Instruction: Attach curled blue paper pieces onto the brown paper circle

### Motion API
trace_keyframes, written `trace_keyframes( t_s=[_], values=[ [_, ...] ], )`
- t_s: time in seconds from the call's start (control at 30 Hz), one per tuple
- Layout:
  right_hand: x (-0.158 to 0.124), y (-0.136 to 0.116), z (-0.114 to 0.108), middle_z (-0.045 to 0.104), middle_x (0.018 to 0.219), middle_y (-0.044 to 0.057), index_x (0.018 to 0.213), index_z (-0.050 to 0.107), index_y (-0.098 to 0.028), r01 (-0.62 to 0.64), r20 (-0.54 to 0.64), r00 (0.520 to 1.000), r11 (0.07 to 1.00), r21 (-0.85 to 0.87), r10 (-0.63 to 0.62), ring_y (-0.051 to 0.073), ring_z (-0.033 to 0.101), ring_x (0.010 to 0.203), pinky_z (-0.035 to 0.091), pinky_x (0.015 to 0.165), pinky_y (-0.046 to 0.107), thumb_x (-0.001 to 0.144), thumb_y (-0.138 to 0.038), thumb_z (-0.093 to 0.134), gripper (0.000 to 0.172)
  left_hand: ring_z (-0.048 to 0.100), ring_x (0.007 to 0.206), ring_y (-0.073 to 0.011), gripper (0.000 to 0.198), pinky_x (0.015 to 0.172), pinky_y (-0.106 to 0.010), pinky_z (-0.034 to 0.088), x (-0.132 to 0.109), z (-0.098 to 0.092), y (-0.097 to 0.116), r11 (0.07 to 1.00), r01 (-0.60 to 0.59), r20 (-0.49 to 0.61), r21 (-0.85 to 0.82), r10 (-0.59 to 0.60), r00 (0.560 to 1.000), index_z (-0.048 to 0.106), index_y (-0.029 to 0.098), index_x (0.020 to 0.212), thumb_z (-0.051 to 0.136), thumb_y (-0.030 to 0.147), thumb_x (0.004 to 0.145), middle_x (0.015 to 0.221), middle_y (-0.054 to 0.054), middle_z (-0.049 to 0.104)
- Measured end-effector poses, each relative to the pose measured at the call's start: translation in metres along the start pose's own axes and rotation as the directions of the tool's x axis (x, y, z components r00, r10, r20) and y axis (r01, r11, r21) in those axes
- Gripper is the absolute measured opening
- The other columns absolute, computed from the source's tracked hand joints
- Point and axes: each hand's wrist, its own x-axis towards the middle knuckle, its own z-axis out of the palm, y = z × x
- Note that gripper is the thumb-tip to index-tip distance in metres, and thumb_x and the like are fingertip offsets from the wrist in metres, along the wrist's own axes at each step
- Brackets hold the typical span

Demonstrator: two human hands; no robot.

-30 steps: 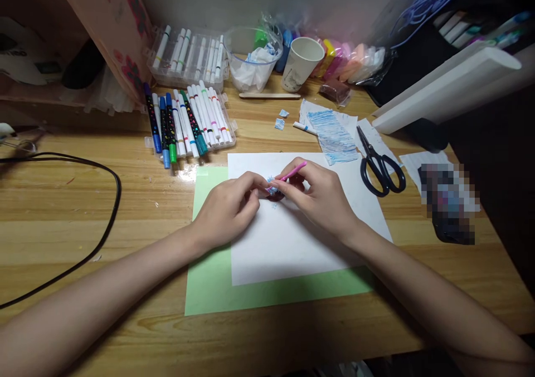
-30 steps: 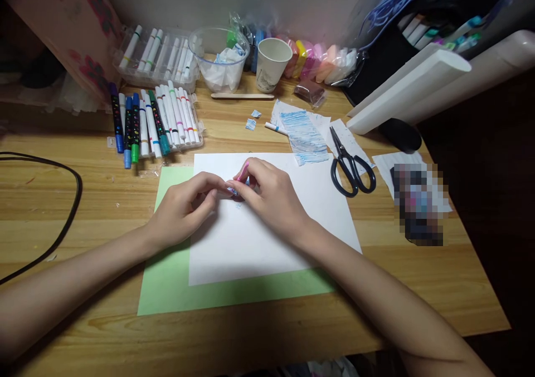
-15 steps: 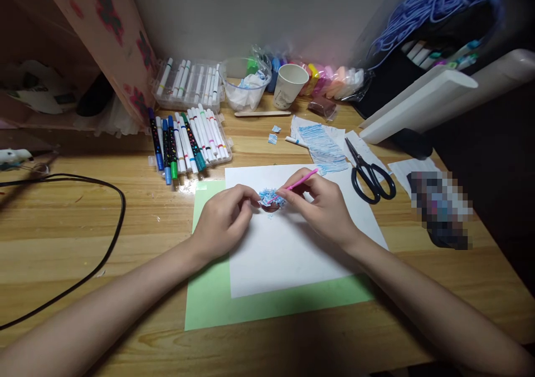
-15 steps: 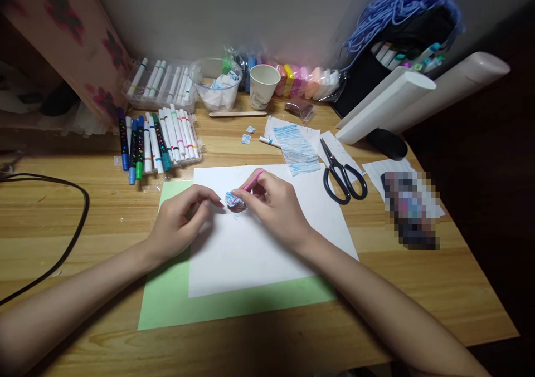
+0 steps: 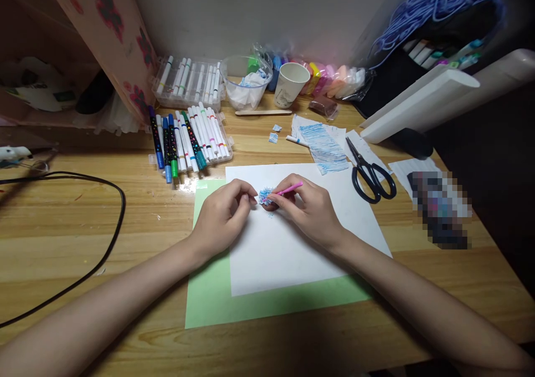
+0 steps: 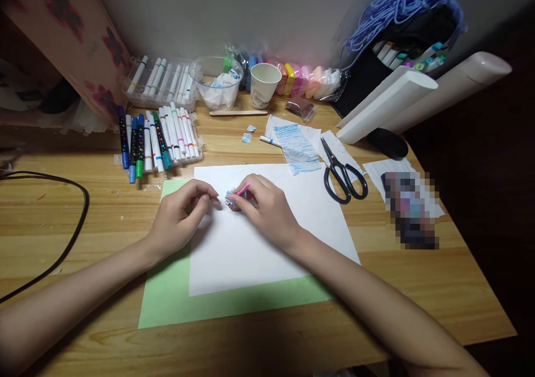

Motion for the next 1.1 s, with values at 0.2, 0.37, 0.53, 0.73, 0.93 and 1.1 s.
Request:
trace_keyframes(
  t_s=[0.2,0.37,0.53,0.73,0.93,1.1],
  values=[
    [0.006,0.001,0.001,0.061,0.069,0.001,0.072,0.053,-0.019,0.007,-0.009,1.0,0.994,-0.113,-0.008,0.014,0.056,0.064,0.041,0.06,0.026,0.085,-0.028,0.06,0.018,0.056,0.075,-0.0123,0.018,0.066,-0.025,0.041,0.0,0.001,-0.002,0.993,-0.091,0.01,0.078,0.09,0.996,0.057,0.019,0.09,0.043,0.01,0.085,0.083,0.0,0.064],
    [0.009,-0.001,0.001,0.058,0.066,0.0,0.069,0.048,-0.019,-0.062,0.004,0.998,0.987,-0.15,0.063,0.011,0.049,0.054,0.035,0.052,0.024,0.086,-0.03,0.059,0.023,0.055,0.074,-0.0124,0.018,0.067,-0.025,0.04,0.0,0.002,-0.003,0.992,-0.09,0.029,0.086,0.088,0.996,0.057,0.019,0.092,0.044,0.009,0.084,0.084,0.001,0.064],
    [0.01,-0.005,0.004,0.053,0.06,-0.002,0.065,0.04,-0.021,-0.01,-0.024,1.0,0.976,-0.216,0.005,0.012,0.045,0.054,0.033,0.054,0.024,0.086,-0.028,0.058,0.028,0.054,0.074,-0.0124,0.018,0.068,-0.025,0.04,-0.001,0.002,-0.004,0.988,-0.117,0.052,0.103,0.112,0.992,0.058,0.018,0.093,0.044,0.01,0.084,0.084,0.0,0.063],
    [0.012,-0.005,0.006,0.05,0.059,-0.003,0.062,0.038,-0.02,-0.052,-0.046,0.998,0.982,-0.184,0.044,0.011,0.044,0.054,0.032,0.054,0.024,0.084,-0.028,0.06,0.032,0.054,0.076,-0.0127,0.02,0.071,-0.026,0.041,-0.001,0.001,-0.003,0.975,-0.185,0.098,0.125,0.173,0.98,0.058,0.017,0.095,0.043,0.008,0.084,0.084,0.0,0.063],
    [0.015,-0.002,0.005,0.046,0.057,-0.004,0.062,0.044,-0.019,-0.215,-0.043,0.976,0.976,-0.032,0.214,0.01,0.042,0.052,0.032,0.05,0.023,0.083,-0.034,0.06,0.03,0.055,0.079,-0.0125,0.021,0.073,-0.026,0.041,0.001,0.002,-0.003,0.969,-0.196,0.115,0.149,0.18,0.977,0.057,0.017,0.096,0.043,0.007,0.083,0.084,0.0,0.063],
    [0.014,-0.003,0.006,0.045,0.054,-0.004,0.061,0.045,-0.019,-0.291,-0.088,0.953,0.957,0.002,0.29,0.01,0.042,0.05,0.031,0.049,0.023,0.082,-0.035,0.06,0.031,0.056,0.08,-0.0137,0.02,0.073,-0.027,0.043,0.001,0.003,-0.002,0.972,-0.182,0.127,0.149,0.163,0.978,0.055,0.017,0.097,0.042,0.008,0.084,0.086,-0.001,0.064]
  ],
)
